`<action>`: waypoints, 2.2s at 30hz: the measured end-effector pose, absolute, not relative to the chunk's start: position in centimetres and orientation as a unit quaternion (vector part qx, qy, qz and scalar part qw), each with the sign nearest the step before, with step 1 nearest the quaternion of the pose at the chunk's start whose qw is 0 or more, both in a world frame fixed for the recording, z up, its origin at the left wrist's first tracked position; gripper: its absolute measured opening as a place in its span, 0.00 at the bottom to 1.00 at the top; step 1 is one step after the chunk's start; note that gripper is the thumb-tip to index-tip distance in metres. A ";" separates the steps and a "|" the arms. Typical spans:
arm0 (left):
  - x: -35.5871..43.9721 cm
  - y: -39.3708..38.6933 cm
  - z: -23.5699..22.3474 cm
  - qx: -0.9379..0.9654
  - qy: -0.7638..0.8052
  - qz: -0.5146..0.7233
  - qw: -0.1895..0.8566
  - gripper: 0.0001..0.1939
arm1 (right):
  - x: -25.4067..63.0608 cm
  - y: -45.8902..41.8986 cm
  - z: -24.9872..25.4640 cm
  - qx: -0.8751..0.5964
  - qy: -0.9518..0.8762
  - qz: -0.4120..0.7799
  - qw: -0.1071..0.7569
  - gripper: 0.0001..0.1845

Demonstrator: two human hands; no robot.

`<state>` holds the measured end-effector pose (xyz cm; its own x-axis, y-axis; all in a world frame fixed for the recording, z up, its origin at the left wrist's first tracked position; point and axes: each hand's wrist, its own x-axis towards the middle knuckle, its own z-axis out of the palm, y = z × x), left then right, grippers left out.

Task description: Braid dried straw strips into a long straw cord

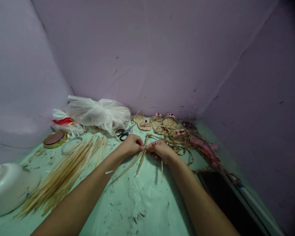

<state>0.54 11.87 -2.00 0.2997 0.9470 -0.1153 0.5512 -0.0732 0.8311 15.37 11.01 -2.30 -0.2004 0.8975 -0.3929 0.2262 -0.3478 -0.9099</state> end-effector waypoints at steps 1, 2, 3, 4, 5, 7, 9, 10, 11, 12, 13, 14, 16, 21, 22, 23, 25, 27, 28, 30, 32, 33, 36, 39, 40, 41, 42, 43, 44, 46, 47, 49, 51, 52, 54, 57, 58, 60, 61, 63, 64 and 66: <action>0.6 11.7 -1.7 0.698 0.547 0.232 0.399 0.06 | 15.4 11.0 -2.3 -0.565 -0.496 0.596 0.283 0.05; 0.7 11.5 -1.5 0.705 0.551 0.223 0.387 0.06 | 15.4 11.0 -2.3 -0.564 -0.496 0.597 0.284 0.05; 0.8 11.3 -1.2 0.711 0.554 0.214 0.377 0.07 | 15.4 11.0 -2.3 -0.562 -0.495 0.598 0.285 0.05; 0.8 11.1 -1.0 0.715 0.558 0.206 0.369 0.07 | 15.4 11.1 -2.4 -0.560 -0.496 0.599 0.287 0.06; 0.9 11.0 -0.9 0.716 0.561 0.197 0.365 0.08 | 15.4 11.1 -2.5 -0.558 -0.496 0.600 0.288 0.06; 1.0 10.9 -0.8 0.713 0.570 0.174 0.370 0.09 | 15.4 11.2 -2.6 -0.558 -0.496 0.599 0.289 0.06; 1.2 10.9 -0.8 0.699 0.587 0.157 0.377 0.09 | 15.5 11.2 -2.7 -0.559 -0.496 0.598 0.290 0.06; 1.2 11.0 -0.9 0.693 0.596 0.154 0.376 0.09 | 15.5 11.2 -2.8 -0.559 -0.495 0.598 0.291 0.05; 1.3 11.0 -1.0 0.691 0.602 0.154 0.369 0.09 | 15.5 11.2 -2.8 -0.559 -0.494 0.599 0.291 0.04; 1.3 11.1 -1.0 0.695 0.603 0.157 0.358 0.10 | 15.5 11.2 -2.8 -0.558 -0.493 0.601 0.291 0.04; 1.4 11.1 -1.1 0.703 0.601 0.160 0.344 0.10 | 15.4 11.2 -2.8 -0.559 -0.491 0.602 0.291 0.04; 1.4 11.1 -1.2 0.714 0.596 0.162 0.329 0.10 | 15.4 11.2 -2.7 -0.560 -0.488 0.602 0.291 0.04; 1.6 11.2 -1.2 0.735 0.588 0.164 0.295 0.09 | 15.3 11.2 -2.6 -0.563 -0.487 0.601 0.291 0.04; 2.0 12.0 -1.4 0.731 0.598 0.164 0.284 0.08 | 15.3 11.1 -2.6 -0.560 -0.491 0.600 0.291 0.05; 2.0 12.2 -1.5 0.711 0.605 0.163 0.317 0.08 | 15.3 11.1 -2.6 -0.557 -0.492 0.603 0.291 0.05; 2.0 12.5 -1.5 0.683 0.616 0.162 0.358 0.08 | 15.4 11.1 -2.7 -0.554 -0.492 0.605 0.292 0.05; 2.0 12.9 -1.5 0.603 0.644 0.155 0.444 0.08 | 15.4 11.2 -2.8 -0.552 -0.491 0.606 0.294 0.04; 1.9 13.0 -1.3 0.523 0.662 0.124 0.522 0.09 | 15.4 11.2 -2.8 -0.553 -0.487 0.605 0.301 0.04; 1.9 13.0 -1.2 0.494 0.660 0.107 0.556 0.09 | 15.4 11.2 -2.7 -0.552 -0.485 0.607 0.304 0.03; 1.9 12.8 -1.0 0.462 0.639 0.100 0.607 0.08 | 15.4 11.1 -2.6 -0.546 -0.478 0.616 0.306 0.03; 1.9 12.5 -0.8 0.458 0.620 0.126 0.625 0.08 | 15.4 11.0 -2.4 -0.544 -0.467 0.628 0.303 0.04; 2.0 12.4 -0.8 0.464 0.620 0.137 0.618 0.08 | 15.4 11.0 -2.3 -0.546 -0.462 0.631 0.301 0.04; 2.1 12.0 -0.7 0.504 0.659 0.115 0.547 0.11 | 15.4 11.0 -2.2 -0.549 -0.454 0.634 0.300 0.03; 2.2 11.6 -0.4 0.541 0.682 0.138 0.473 0.13 | 15.5 11.0 -2.1 -0.541 -0.446 0.645 0.305 0.03; 2.3 11.5 -0.3 0.547 0.676 0.156 0.468 0.13 | 15.5 10.9 -2.0 -0.538 -0.443 0.649 0.306 0.03; 2.4 11.4 -0.2 0.549 0.666 0.173 0.474 0.12 | 15.5 10.9 -1.9 -0.536 -0.441 0.652 0.306 0.03; 2.5 11.3 -0.2 0.546 0.655 0.185 0.488 0.11 | 15.6 10.9 -1.8 -0.534 -0.439 0.654 0.306 0.03; 2.5 11.2 -0.2 0.538 0.645 0.192 0.508 0.10 | 15.6 10.8 -1.7 -0.532 -0.439 0.656 0.305 0.03; 2.6 11.1 -0.3 0.526 0.635 0.198 0.530 0.10 | 15.6 10.8 -1.6 -0.532 -0.439 0.657 0.304 0.03; 2.7 11.1 -0.6 0.500 0.616 0.214 0.570 0.10 | 15.6 10.8 -1.5 -0.528 -0.440 0.661 0.301 0.04; 2.7 11.1 -0.7 0.489 0.605 0.221 0.588 0.11 | 15.6 10.8 -1.5 -0.524 -0.442 0.663 0.300 0.04; 2.6 11.2 -1.1 0.476 0.586 0.229 0.614 0.12 | 15.6 10.9 -1.6 -0.516 -0.447 0.668 0.296 0.05; 2.6 11.3 -1.3 0.472 0.582 0.220 0.625 0.10 | 15.6 11.0 -1.9 -0.511 -0.456 0.667 0.294 0.05; 2.5 11.4 -1.3 0.473 0.588 0.211 0.621 0.10 | 15.5 11.0 -2.1 -0.513 -0.463 0.661 0.294 0.05; 2.4 11.4 -1.2 0.481 0.610 0.192 0.600 0.09 | 15.4 11.1 -2.4 -0.521 -0.478 0.642 0.297 0.05; 2.2 11.4 -1.1 0.488 0.646 0.164 0.563 0.11 | 15.3 11.1 -2.8 -0.529 -0.501 0.615 0.303 0.06; 2.1 11.4 -1.1 0.487 0.654 0.158 0.557 0.12 | 15.3 11.1 -2.9 -0.531 -0.507 0.607 0.303 0.06; 2.0 11.4 -1.2 0.484 0.657 0.159 0.556 0.13 | 15.2 11.1 -2.9 -0.541 -0.521 0.589 0.300 0.06; 1.9 11.4 -1.3 0.482 0.650 0.168 0.562 0.14 | 15.2 11.1 -2.9 -0.548 -0.529 0.577 0.295 0.06; 1.8 11.3 -1.4 0.480 0.622 0.190 0.589 0.13 | 15.1 11.1 -2.9 -0.563 -0.545 0.551 0.287 0.06; 1.8 11.3 -1.5 0.477 0.610 0.198 0.602 0.12 | 15.1 11.1 -3.0 -0.567 -0.553 0.541 0.284 0.06; 1.9 11.3 -1.7 0.468 0.600 0.212 0.613 0.11 | 15.0 11.1 -3.1 -0.568 -0.566 0.528 0.281 0.05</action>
<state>1.87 11.30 -1.72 0.1895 0.8220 -0.5371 0.3031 0.4713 0.8282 15.02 11.15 -3.13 -0.1975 0.9389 -0.2818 0.3453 -0.2024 -0.9164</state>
